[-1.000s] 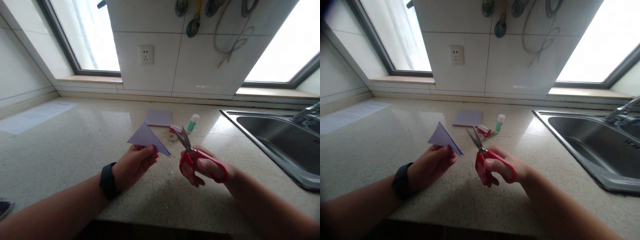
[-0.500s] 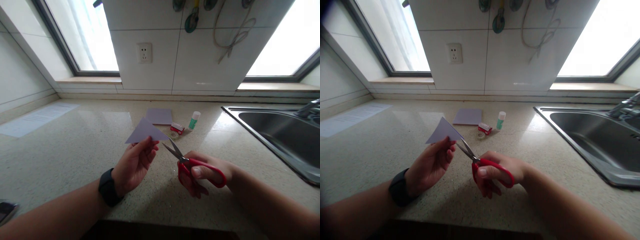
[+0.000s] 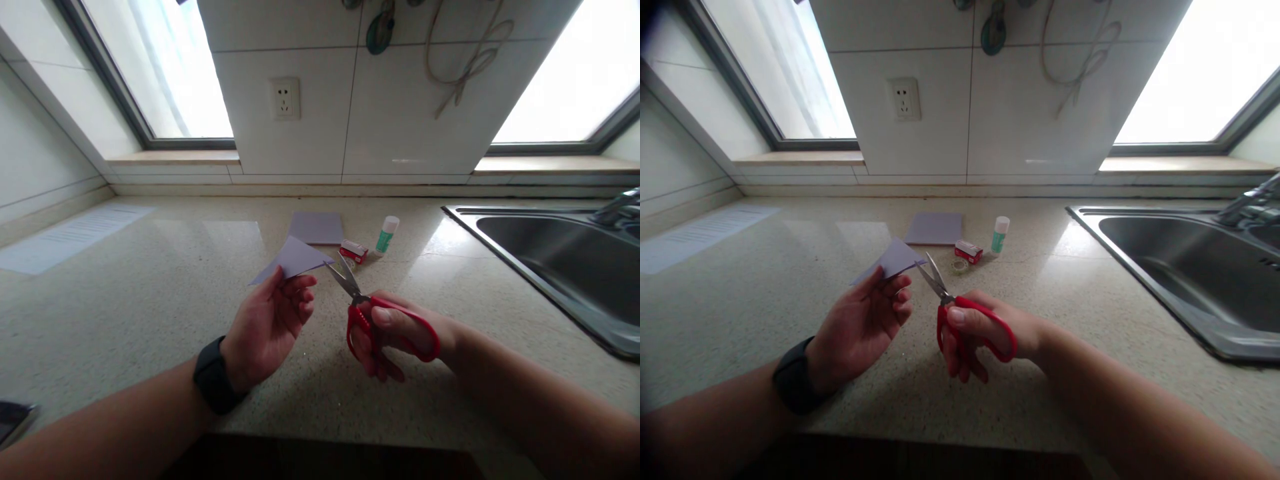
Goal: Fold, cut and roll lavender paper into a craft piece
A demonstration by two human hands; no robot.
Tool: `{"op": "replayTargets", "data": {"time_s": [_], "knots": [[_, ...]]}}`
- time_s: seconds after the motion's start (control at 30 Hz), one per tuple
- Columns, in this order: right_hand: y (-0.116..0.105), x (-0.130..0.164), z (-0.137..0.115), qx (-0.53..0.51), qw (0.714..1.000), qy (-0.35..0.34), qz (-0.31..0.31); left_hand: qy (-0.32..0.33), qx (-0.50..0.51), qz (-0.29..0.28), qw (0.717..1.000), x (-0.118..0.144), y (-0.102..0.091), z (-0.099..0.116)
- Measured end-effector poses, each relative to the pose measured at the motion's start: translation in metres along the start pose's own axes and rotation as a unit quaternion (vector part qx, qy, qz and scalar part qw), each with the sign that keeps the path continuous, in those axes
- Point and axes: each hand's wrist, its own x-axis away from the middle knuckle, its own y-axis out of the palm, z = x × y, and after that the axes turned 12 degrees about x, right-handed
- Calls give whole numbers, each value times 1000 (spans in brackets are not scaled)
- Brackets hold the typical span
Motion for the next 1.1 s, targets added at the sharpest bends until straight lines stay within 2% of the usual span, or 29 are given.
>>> {"op": "replayTargets", "data": {"time_s": [0.47,1.1], "knots": [[-3,1,1,7,1000,-5,-4,-12,-5,-2,1000,1,2,3],[-5,2,1,-1,1000,6,-16,5,-15,-13,1000,0,1,2]]}}
